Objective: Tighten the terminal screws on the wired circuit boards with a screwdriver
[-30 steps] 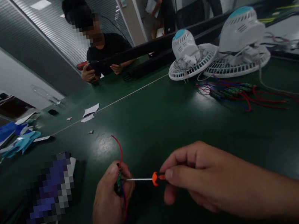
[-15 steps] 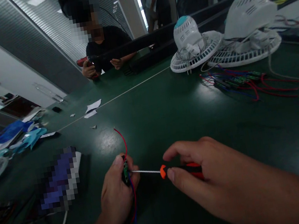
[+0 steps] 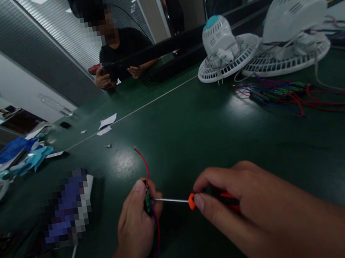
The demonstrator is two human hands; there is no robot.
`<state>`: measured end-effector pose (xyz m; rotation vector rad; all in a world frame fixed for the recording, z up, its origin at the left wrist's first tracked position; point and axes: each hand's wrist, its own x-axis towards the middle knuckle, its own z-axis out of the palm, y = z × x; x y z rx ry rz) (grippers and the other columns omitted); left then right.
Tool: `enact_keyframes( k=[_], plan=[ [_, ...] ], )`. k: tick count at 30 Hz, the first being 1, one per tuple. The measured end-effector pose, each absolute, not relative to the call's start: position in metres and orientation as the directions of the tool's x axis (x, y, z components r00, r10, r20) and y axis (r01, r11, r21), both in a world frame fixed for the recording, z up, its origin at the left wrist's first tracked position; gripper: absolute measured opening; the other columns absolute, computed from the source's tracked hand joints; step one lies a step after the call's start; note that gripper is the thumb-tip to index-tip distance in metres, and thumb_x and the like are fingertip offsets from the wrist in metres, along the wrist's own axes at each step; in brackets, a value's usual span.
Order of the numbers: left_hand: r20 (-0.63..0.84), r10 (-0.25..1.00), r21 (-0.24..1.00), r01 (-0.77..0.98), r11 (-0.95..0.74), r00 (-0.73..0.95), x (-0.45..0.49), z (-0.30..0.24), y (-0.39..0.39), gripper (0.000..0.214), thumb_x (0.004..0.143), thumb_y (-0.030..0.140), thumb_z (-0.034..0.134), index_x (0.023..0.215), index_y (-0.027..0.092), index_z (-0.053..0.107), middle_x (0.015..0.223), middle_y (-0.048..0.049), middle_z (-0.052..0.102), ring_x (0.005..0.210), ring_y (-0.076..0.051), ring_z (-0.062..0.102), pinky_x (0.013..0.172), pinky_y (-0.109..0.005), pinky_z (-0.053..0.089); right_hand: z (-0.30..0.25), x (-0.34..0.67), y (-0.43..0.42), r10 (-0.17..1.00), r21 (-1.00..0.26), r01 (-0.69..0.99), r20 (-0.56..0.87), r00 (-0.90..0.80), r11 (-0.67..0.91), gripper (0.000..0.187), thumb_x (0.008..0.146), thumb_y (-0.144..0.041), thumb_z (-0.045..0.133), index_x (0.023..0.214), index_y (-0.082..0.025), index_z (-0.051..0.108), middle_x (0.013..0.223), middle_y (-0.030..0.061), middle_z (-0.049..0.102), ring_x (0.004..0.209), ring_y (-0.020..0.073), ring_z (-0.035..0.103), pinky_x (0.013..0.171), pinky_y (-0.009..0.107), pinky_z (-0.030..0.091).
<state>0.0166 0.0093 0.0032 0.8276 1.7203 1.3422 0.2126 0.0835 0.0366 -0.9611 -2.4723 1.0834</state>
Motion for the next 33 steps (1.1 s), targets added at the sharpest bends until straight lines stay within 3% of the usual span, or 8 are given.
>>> enact_keyframes(
  k=[4,6,9,12,14,17,22,33],
  plan=[
    [-0.206,0.853,0.968,0.026,0.248,-0.480,0.015,0.002,0.009,0.046,0.092,0.055,0.036,0.068,0.019,0.051,0.053,0.0039,0.044,0.048,-0.009,0.038,0.047,-0.020,0.033,0.036,0.219,0.084,0.748,-0.829,0.498,-0.158,-0.645,0.254,0.036,0.092,-0.047,0.047,0.119,-0.028,0.062,0.074,0.0026,0.070,0.069,0.0201,0.067,0.057,0.031,0.047],
    [-0.224,0.853,0.968,-0.004,0.252,-0.471,0.014,0.002,0.009,0.045,0.092,0.054,0.035,0.069,0.019,0.051,0.052,0.0040,0.044,0.047,-0.009,0.037,0.046,-0.020,0.032,0.035,0.222,0.084,0.739,-0.903,0.426,-0.250,-0.626,0.056,0.042,0.091,-0.046,0.048,0.126,-0.025,0.058,0.070,0.0032,0.068,0.061,0.0185,0.064,0.051,0.029,0.045],
    [-0.226,0.833,0.971,-0.046,0.235,-0.506,0.013,0.002,0.011,0.044,0.091,0.054,0.039,0.068,0.019,0.052,0.052,0.0034,0.045,0.048,-0.010,0.039,0.047,-0.020,0.034,0.035,0.219,0.087,0.651,-0.929,0.252,-0.370,-0.663,-0.272,0.039,0.090,-0.038,0.050,0.125,-0.022,0.057,0.070,0.0037,0.068,0.049,0.0128,0.055,0.038,0.023,0.036],
    [-0.227,0.799,0.971,-0.071,0.226,-0.557,0.012,0.002,0.013,0.042,0.091,0.051,0.040,0.067,0.019,0.052,0.052,0.0034,0.044,0.048,-0.010,0.040,0.048,-0.021,0.035,0.036,0.212,0.091,0.623,-0.891,0.087,-0.377,-0.685,-0.445,0.031,0.084,-0.036,0.059,0.112,-0.022,0.060,0.073,0.0034,0.071,0.046,0.0100,0.054,0.038,0.019,0.037],
    [-0.237,0.796,0.970,-0.093,0.224,-0.556,0.013,0.001,0.013,0.042,0.092,0.052,0.038,0.068,0.019,0.052,0.050,0.0041,0.042,0.047,-0.010,0.039,0.048,-0.021,0.035,0.038,0.209,0.094,0.631,-0.879,0.045,-0.376,-0.679,-0.475,0.032,0.082,-0.041,0.063,0.107,-0.021,0.062,0.077,0.0046,0.073,0.046,0.0099,0.056,0.038,0.019,0.039],
    [-0.226,0.818,0.971,-0.053,0.234,-0.528,0.013,0.001,0.012,0.045,0.091,0.055,0.037,0.068,0.020,0.052,0.051,0.0037,0.043,0.049,-0.011,0.039,0.049,-0.021,0.036,0.042,0.207,0.096,0.614,-0.881,0.161,-0.432,-0.661,-0.445,0.037,0.082,-0.047,0.064,0.107,-0.021,0.063,0.070,0.0024,0.072,0.041,0.0071,0.050,0.035,0.016,0.033],
    [-0.209,0.806,0.953,0.069,0.294,-0.554,0.010,-0.002,0.010,0.048,0.090,0.057,0.037,0.065,0.019,0.054,0.059,0.0011,0.048,0.055,-0.012,0.044,0.053,-0.022,0.040,0.047,0.205,0.096,0.561,-0.851,0.424,-0.523,-0.641,-0.309,0.047,0.085,-0.062,0.051,0.073,-0.017,0.059,0.046,-0.0034,0.058,0.032,0.0016,0.034,0.032,0.014,0.020],
    [-0.271,0.788,0.911,0.116,0.395,-0.553,0.006,-0.002,0.009,0.052,0.086,0.065,0.039,0.069,0.020,0.061,0.068,-0.0026,0.057,0.063,-0.016,0.052,0.062,-0.023,0.047,0.047,0.203,0.096,0.571,-0.837,0.506,-0.524,-0.632,-0.208,0.040,0.092,-0.053,0.045,0.074,-0.019,0.057,0.043,-0.0094,0.047,0.029,0.0020,0.030,0.029,0.012,0.020]
  ],
)
